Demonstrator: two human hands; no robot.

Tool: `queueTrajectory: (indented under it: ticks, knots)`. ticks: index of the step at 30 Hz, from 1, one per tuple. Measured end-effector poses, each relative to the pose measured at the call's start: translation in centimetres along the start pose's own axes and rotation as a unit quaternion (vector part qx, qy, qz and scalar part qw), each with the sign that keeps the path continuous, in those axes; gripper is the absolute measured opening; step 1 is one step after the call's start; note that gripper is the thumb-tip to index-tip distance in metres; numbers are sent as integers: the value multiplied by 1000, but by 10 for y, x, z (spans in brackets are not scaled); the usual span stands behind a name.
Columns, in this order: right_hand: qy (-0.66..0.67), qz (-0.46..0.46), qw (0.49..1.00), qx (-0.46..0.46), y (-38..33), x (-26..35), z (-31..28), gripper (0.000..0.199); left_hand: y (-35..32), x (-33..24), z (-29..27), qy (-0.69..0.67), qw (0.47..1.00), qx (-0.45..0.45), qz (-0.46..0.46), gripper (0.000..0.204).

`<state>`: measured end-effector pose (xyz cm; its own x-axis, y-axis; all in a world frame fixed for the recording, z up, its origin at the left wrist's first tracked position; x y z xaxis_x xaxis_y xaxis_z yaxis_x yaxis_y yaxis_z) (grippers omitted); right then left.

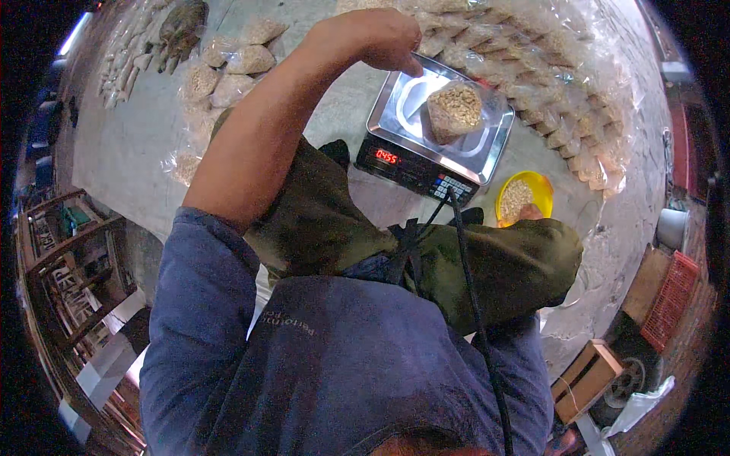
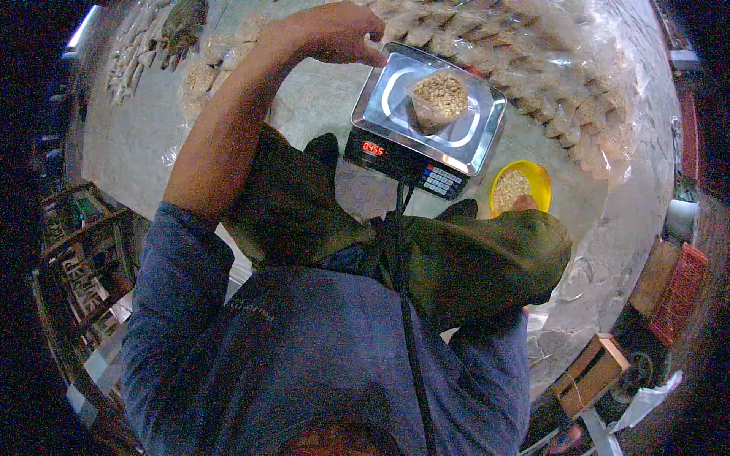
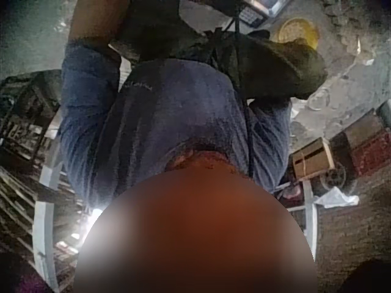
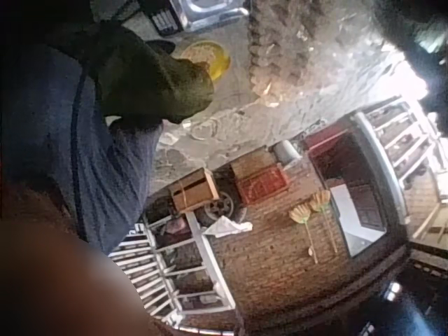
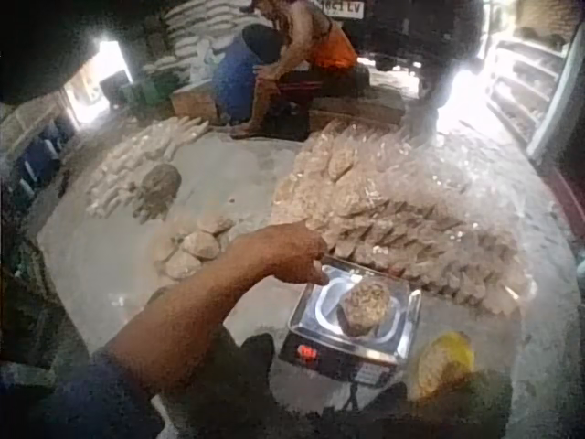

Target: The person is weighing small plastic bags of snacks on a digital scale and adjusting the amount by adding or removing pieces from a bowl.

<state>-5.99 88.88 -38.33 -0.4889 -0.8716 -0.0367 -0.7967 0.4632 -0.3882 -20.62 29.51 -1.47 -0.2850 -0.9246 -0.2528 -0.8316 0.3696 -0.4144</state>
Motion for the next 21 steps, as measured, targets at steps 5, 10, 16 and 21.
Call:
queueTrajectory:
  ticks: [5,10,16,21]
  knots:
    - [-19,-2,1000,2,2,7,1,23,-5,1,-4,-16,1000,2,-18,44]
    - [-43,0,999,0,9,12,-4,24,-10,-1,-9,-14,1000,-1,-14,49]
    - [-81,-16,996,-37,26,53,-54,24,-10,-3,-12,-13,1000,17,-16,49]
    - [106,-285,940,-154,4,154,-201,26,-8,2,-13,-17,1000,-10,-13,47]
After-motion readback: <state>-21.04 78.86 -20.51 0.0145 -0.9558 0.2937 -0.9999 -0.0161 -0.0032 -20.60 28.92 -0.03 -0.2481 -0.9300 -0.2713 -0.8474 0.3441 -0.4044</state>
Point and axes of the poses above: each hand's wrist, its own y-axis towards the middle knuckle, its own z-axis out of the palm, x = y × z, the point moved 9 cm from there along y, towards the middle knuckle, and after that the axes turned 2 degrees about -y, right-handed, at the moved point
